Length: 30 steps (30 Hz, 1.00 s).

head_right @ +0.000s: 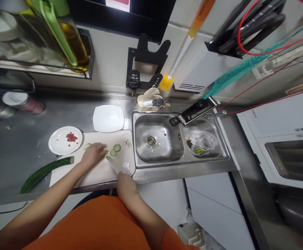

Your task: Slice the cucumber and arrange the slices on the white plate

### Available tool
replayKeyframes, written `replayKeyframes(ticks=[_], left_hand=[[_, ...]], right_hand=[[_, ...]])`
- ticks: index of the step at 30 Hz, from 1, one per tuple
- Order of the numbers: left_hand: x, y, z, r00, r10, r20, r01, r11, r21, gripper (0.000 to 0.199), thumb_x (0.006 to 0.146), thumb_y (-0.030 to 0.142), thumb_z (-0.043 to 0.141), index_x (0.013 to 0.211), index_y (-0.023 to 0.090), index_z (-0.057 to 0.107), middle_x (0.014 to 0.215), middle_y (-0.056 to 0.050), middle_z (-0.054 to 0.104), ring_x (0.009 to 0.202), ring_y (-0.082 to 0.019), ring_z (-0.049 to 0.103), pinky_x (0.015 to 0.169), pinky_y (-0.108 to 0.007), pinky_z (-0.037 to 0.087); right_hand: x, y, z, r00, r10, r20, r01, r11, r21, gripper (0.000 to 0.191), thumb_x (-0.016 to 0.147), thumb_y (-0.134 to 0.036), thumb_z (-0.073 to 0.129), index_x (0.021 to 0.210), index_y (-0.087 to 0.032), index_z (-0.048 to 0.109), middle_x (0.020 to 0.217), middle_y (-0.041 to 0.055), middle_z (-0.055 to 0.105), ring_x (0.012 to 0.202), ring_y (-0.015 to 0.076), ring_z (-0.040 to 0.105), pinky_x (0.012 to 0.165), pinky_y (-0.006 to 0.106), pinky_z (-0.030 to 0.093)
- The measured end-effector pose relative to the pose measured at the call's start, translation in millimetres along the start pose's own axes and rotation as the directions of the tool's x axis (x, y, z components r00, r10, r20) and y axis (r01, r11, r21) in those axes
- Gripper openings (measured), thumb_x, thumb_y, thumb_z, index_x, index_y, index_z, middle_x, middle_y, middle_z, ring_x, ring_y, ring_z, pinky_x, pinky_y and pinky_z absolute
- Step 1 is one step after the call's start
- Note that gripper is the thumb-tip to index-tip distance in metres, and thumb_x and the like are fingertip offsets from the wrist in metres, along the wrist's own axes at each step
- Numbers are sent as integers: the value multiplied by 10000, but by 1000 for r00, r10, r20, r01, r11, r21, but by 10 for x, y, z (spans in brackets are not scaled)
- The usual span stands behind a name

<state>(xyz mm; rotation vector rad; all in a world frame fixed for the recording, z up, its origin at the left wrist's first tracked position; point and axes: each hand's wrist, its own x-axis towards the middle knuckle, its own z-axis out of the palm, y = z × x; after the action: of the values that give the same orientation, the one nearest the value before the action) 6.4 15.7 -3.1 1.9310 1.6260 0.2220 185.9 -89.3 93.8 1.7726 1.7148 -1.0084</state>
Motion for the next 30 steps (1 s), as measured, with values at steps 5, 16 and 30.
replayKeyframes(ticks=[5,16,30], left_hand=[[134,187,135,990,-4,139,7,1000,-23,230,712,269,601,915,199,685,856,-45,639,840,-185,590,769,-273,443],[162,276,60,974,-14,225,33,996,-83,107,678,172,566,740,190,652,801,-18,644,759,-151,578,707,-245,416],[192,339,38,955,-119,271,150,984,-97,117,662,176,578,747,192,658,736,-1,675,698,-146,592,628,-234,395]], right_hand=[[15,22,37,1000,-8,-10,8,1000,5,361,850,8,293,1073,-129,543,941,145,663,971,246,634,742,306,498],[24,43,48,1000,-15,-2,15,1000,10,331,856,7,314,1065,-126,534,945,153,651,962,231,634,739,287,489],[32,56,53,1000,-10,-4,10,1000,-11,348,848,14,302,1065,-128,535,962,144,652,970,228,632,744,283,494]])
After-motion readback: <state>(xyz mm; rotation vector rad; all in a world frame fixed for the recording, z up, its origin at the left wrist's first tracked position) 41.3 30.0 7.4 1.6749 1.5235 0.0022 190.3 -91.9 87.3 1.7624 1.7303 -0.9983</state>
